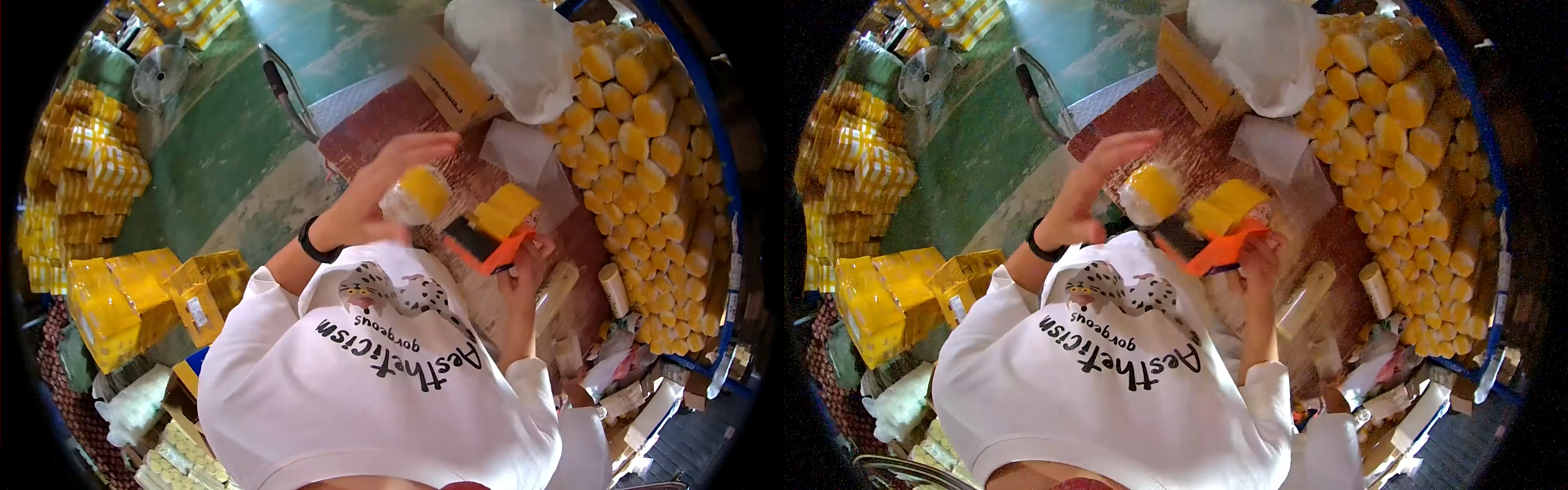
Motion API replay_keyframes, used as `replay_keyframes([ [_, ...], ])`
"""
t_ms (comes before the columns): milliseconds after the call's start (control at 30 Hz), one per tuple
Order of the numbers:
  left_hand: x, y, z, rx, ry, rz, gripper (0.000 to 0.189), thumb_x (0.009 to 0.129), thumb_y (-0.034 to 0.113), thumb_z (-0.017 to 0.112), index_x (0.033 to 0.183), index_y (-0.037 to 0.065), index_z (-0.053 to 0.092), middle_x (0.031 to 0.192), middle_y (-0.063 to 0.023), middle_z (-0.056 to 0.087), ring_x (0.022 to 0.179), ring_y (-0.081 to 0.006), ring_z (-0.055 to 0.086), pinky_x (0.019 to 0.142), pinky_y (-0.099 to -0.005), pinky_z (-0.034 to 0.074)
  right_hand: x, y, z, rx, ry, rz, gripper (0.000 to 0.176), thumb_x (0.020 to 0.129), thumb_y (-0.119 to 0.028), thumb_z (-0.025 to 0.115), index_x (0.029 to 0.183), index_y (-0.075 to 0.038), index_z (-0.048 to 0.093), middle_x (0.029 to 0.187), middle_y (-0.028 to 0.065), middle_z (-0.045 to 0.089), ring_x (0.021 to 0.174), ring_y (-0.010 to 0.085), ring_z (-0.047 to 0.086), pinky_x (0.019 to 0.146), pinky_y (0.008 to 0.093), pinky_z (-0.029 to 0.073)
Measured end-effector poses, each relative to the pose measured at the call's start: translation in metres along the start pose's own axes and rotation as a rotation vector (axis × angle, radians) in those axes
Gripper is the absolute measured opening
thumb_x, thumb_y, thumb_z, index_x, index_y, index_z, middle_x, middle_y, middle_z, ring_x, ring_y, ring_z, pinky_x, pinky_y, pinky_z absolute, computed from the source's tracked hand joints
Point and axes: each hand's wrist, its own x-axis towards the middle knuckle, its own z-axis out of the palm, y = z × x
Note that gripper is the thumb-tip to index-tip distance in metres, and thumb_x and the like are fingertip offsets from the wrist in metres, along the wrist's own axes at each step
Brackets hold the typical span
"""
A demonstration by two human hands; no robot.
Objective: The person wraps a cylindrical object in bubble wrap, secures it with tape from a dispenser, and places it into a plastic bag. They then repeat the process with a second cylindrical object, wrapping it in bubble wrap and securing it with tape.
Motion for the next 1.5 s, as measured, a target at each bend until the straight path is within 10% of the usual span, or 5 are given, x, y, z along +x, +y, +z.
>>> replay_keyframes([
  [433, -0.037, 0.056, 0.013, 0.174, -0.205, -0.155, 0.011, 0.074, 0.001, 0.068, 0.083, 0.006, 0.063, 0.074, -0.0049, 0.058, 0.067, -0.0237, 0.057, 0.058, -0.0336, 0.047, 0.031, -0.065, -0.035, 0.258, -0.492, 0.071, 0.024, 0.069, -0.020, 0.072, 0.085, -0.006, 0.060, 0.093, 0.0106, 0.066, 0.078, 0.0264, 0.061, 0.088, 0.0405, 0.037],
  [700, -0.040, 0.051, -0.004, 0.030, -0.077, -0.490, 0.011, 0.078, -0.004, 0.063, 0.085, 0.003, 0.064, 0.080, -0.0074, 0.064, 0.073, -0.0224, 0.064, 0.065, -0.0290, 0.050, 0.026, -0.080, -0.019, 0.749, -0.606, 0.453, 0.051, 0.059, -0.028, 0.084, 0.103, -0.006, 0.066, 0.093, 0.0103, 0.067, 0.078, 0.0265, 0.060, 0.083, 0.0347, 0.040],
  [833, -0.016, 0.034, -0.066, 0.002, 0.637, -0.449, 0.013, 0.083, 0.002, 0.061, 0.096, 0.001, 0.061, 0.087, -0.0038, 0.065, 0.079, -0.0128, 0.063, 0.070, -0.0262, 0.050, 0.026, -0.062, -0.043, 0.586, -0.497, 0.708, 0.045, 0.063, -0.028, 0.084, 0.096, -0.002, 0.066, 0.080, 0.0063, 0.065, 0.073, 0.0185, 0.060, 0.074, 0.0294, 0.044],
  [967, -0.012, -0.038, -0.095, -0.180, 0.424, -0.628, 0.014, 0.089, 0.014, 0.061, 0.092, 0.001, 0.064, 0.088, -0.0047, 0.065, 0.083, -0.0138, 0.063, 0.074, -0.0262, 0.051, 0.031, -0.041, -0.053, 0.898, -0.479, 1.186, 0.038, 0.071, -0.026, 0.081, 0.093, 0.001, 0.066, 0.076, 0.0017, 0.064, 0.065, 0.0099, 0.058, 0.060, 0.0234, 0.045],
  [1500, -0.128, -0.175, -0.020, -0.473, 0.535, -1.086, 0.018, 0.086, 0.018, 0.067, 0.092, 0.001, 0.066, 0.087, -0.0052, 0.065, 0.077, -0.0112, 0.063, 0.066, -0.0229, 0.051, -0.027, -0.003, 0.027, 0.782, -0.627, 1.262, 0.031, 0.076, -0.028, 0.078, 0.086, 0.000, 0.067, 0.073, -0.0041, 0.060, 0.065, 0.0046, 0.052, 0.058, 0.0216, 0.042],
])
